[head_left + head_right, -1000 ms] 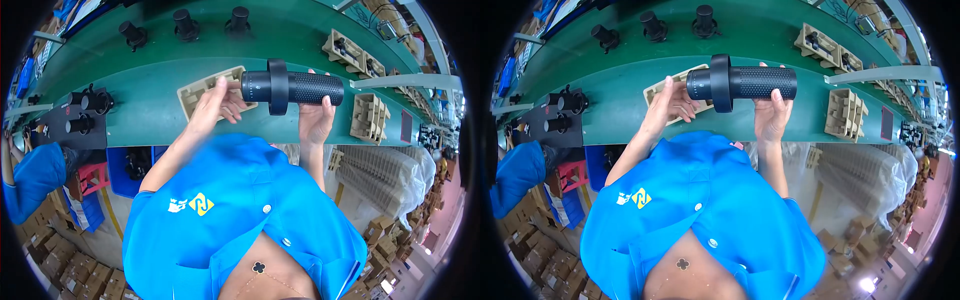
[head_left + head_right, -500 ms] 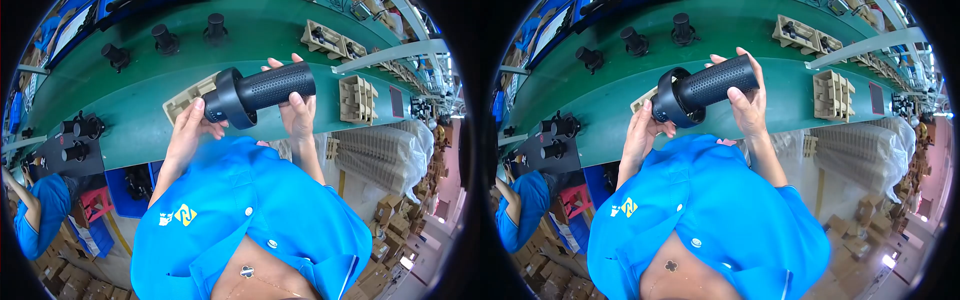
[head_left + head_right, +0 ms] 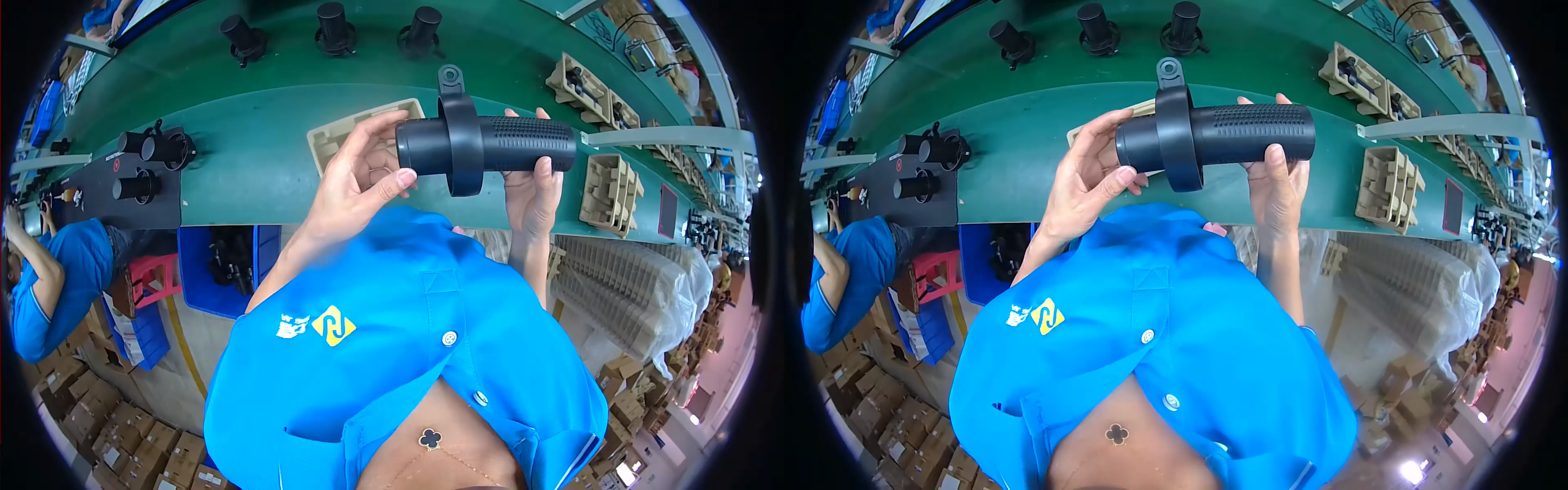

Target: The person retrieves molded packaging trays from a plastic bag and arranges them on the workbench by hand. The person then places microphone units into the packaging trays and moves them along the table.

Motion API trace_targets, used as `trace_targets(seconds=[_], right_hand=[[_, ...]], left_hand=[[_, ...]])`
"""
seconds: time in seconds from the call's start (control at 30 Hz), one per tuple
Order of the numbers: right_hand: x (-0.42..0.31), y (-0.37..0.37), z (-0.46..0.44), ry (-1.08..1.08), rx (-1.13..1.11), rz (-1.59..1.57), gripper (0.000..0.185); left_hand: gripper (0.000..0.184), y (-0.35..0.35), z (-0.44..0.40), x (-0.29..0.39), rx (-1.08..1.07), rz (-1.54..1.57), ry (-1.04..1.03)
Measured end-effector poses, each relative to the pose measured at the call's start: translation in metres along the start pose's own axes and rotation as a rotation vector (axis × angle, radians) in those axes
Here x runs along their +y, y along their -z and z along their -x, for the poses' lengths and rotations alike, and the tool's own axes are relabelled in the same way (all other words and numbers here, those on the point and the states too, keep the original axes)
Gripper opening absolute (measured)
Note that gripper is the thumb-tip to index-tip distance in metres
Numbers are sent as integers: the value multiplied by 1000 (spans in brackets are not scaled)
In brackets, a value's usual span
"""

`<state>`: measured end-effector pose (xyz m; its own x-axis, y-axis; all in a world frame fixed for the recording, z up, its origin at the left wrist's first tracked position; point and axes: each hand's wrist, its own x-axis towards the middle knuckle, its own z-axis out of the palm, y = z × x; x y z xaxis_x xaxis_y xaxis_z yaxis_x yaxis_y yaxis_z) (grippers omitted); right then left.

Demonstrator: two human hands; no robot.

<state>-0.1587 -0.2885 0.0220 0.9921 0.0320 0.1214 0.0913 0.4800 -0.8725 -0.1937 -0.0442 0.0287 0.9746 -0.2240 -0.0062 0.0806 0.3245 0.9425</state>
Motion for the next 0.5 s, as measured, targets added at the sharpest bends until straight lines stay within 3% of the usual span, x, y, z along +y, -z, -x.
trace_targets(seconds=[0.2,0.5], right_hand=[[4,-4,-2,-16,-25,-26,72],[15,-17,-4,-104,-44,80,80]], left_hand=[[64,6,2,-5,4,-93,-111],[60,21,6,-8,55,-79,-213]])
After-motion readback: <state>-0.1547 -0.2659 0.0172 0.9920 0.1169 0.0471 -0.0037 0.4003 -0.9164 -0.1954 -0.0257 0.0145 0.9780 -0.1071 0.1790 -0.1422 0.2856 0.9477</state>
